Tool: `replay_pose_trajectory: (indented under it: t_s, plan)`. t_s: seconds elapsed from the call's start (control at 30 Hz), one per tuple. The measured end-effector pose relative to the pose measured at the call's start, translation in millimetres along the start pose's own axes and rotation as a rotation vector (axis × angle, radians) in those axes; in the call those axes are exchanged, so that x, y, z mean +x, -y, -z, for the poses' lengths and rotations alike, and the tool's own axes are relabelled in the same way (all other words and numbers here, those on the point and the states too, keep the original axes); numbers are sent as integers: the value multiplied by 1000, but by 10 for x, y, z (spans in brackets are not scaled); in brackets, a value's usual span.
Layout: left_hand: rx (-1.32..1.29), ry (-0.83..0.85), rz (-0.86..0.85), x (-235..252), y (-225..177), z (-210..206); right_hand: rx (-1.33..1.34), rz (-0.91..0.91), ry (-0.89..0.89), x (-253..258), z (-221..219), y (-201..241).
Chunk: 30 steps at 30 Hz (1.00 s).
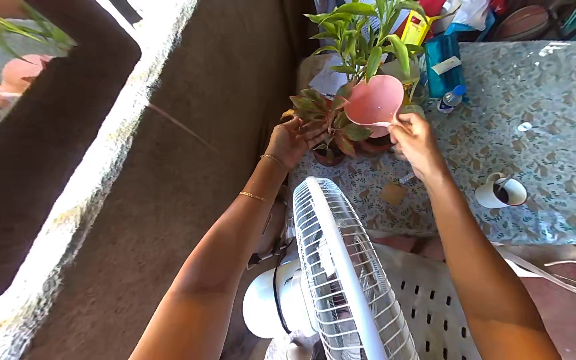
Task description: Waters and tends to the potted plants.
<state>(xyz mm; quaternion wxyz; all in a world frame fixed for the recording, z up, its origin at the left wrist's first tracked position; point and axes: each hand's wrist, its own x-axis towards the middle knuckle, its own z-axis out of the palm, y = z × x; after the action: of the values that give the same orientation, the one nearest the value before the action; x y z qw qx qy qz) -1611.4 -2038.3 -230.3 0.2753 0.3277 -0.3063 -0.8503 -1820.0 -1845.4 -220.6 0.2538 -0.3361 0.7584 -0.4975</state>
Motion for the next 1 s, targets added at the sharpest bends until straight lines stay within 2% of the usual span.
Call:
replay_pose_trajectory:
  t_s: [0.13, 0.2, 0.37, 0.47, 0.57, 0.8, 1.0]
  plan:
    - [243, -72, 180, -278, -33, 39, -86, 31, -62, -146, 403, 18]
    - [263, -119, 194, -480, -43, 116, -167, 30, -105, -161, 564, -18]
    - [249, -300, -80, -1208, -11, 464, -358, -2, -207, -36, 783, -219]
    - [376, -445, -208, -1694, 123, 703, -518, -50, -190, 75, 766, -337]
    - [461, -518, -249, -2207, 347, 947, -633, -89, -148, 188, 672, -495]
    - [437, -592, -142, -3136, 759, 1270, -778, -157, -61, 326, 442, -565]
    - [331, -716, -58, -3480, 875, 1262, -816, -115, -42, 328, 304, -567]
